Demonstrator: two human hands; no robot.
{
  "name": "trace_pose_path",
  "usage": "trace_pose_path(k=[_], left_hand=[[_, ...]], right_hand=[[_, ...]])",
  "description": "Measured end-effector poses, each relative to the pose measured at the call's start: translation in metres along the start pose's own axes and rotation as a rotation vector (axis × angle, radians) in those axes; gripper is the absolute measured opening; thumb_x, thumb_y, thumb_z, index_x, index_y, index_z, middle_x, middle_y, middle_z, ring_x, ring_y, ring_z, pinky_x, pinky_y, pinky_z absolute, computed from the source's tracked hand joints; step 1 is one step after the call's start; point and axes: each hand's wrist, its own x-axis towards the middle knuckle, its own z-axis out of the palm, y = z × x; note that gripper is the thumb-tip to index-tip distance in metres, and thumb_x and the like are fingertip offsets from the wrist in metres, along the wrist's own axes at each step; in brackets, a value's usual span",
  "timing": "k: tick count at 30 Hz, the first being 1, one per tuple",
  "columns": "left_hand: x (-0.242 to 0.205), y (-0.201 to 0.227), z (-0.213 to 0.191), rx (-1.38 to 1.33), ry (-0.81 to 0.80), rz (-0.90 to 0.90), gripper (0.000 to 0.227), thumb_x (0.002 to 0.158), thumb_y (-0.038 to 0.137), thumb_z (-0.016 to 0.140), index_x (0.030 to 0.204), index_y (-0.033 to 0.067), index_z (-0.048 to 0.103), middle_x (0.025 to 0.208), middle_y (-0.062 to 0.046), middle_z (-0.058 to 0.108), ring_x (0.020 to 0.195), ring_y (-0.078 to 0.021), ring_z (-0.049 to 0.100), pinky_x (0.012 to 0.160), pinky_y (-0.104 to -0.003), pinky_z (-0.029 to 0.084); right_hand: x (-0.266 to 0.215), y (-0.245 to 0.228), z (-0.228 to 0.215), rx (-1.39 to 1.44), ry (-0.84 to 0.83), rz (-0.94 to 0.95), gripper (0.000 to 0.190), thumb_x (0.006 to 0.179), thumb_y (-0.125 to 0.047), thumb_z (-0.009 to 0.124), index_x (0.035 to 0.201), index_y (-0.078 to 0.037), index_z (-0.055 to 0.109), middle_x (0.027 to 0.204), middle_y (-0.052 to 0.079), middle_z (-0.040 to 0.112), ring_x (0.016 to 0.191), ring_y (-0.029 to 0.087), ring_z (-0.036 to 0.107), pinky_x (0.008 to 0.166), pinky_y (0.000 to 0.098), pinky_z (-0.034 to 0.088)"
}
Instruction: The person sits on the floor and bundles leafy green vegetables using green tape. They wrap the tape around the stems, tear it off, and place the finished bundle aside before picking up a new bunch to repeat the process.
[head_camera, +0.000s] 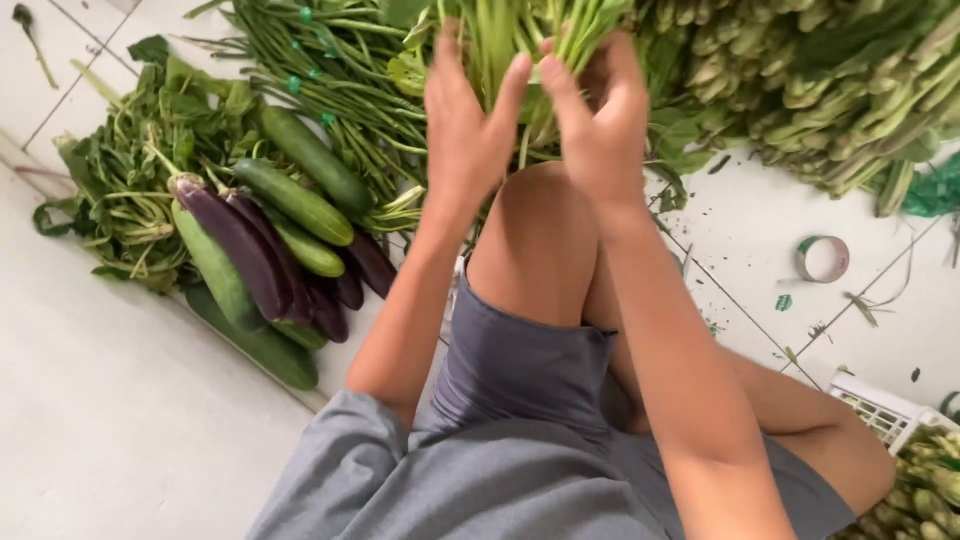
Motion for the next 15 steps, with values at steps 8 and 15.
trace_pose_path(k=[8, 15], left_hand=[[-0.026, 0.051, -0.002, -0.371, -0.19, 0.146, 0.024, 0.102, 0.017, 0.06, 0.122, 0.0034, 0.059, 0.115, -0.006, 0.06, 0.101, -0.0182, 0.056, 0.089, -0.031, 0.045], [-0.093, 0.079, 0.063, -0.334, -0.812, 0.158, 0.054, 0.094, 0.035, 0.073, 0.131, -0.0019, 0.058, 0.111, -0.024, 0.07, 0.1, -0.0391, 0.072, 0.079, -0.048, 0.06]], right_hand=[[-0.055, 0.003, -0.054, 0.021, 0.174, 0.163, 0.039, 0.105, 0.0, 0.062, 0.138, -0.005, 0.042, 0.123, 0.014, 0.067, 0.106, 0.019, 0.065, 0.091, 0.0295, 0.056], [-0.149, -0.021, -0.106, -0.309, 0.418, 0.245, 0.036, 0.105, -0.014, 0.067, 0.136, -0.002, 0.054, 0.11, 0.02, 0.073, 0.104, 0.031, 0.074, 0.078, 0.0439, 0.063]])
